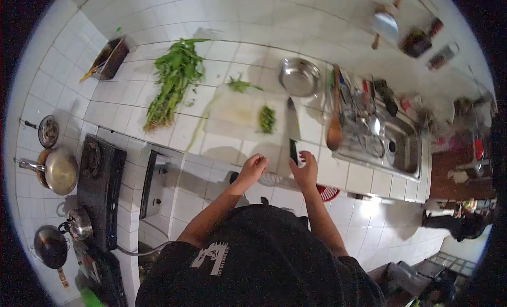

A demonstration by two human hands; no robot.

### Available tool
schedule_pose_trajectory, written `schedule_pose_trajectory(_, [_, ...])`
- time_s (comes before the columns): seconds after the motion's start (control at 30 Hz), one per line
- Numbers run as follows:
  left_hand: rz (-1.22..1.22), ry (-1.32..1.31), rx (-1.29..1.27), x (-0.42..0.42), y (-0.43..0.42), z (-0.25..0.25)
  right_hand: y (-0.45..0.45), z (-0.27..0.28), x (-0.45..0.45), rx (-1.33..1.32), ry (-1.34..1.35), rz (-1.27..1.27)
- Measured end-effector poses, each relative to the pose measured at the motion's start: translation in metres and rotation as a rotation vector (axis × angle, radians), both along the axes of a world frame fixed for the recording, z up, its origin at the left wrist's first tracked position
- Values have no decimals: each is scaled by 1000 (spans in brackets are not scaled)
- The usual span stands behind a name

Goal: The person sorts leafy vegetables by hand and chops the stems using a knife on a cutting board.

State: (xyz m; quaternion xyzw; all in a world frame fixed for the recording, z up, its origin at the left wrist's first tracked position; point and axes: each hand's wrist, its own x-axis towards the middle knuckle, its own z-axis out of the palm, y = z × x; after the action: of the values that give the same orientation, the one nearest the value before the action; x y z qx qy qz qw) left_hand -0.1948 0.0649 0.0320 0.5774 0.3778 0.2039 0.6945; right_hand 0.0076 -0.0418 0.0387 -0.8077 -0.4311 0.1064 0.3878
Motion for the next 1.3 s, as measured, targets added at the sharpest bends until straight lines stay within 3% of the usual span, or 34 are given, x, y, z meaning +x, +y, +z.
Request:
schedule_pose_trajectory(0.17, [-45, 158, 188, -39, 81, 5, 46, -19, -15, -142, -52, -134])
schedule_pose_trajectory(0.23, [-46, 146, 523, -47, 110, 28, 52, -15, -20, -213, -182, -214])
schedule_pose_trajectory(0.27, [-53, 146, 521, -50, 125, 24, 53, -14, -22, -216, -180, -220])
schedule_pose_trajectory(0.37, [163, 142, 771, -59, 174, 9, 57, -11, -25, -183, -225, -210])
schedule_pose_trajectory(0.4, [201, 256, 885, -63, 188, 6, 57, -11, -25, -190, -223, -216])
schedule_pose_trajectory(0.47, [278, 288, 863, -70, 214, 9, 59, -11, -22, -164, -169, -218])
schedule_pose_trajectory(0.7, [107, 534, 1035, -53, 272, 2, 65, -9, -9, -282, 27, -238])
schedule_pose_trajectory(0.83, [1, 978, 995, -44, 287, 9, 63, -1, -7, -299, 26, -235])
schedule_pose_trajectory(0.93, [46, 764, 1013, -55, 295, -3, 63, -2, -7, -301, 22, -239])
schedule_pose_trajectory(1.07, [-6, 891, 1127, -67, 301, 8, 67, 3, -6, -298, 48, -248])
schedule_pose_trajectory(1.17, [-17, 902, 1211, -79, 316, -11, 63, -9, -1, -320, 88, -260])
schedule_pose_trajectory(1.3, [-37, 818, 1181, -56, 326, 11, 70, 6, 6, -373, 238, -278])
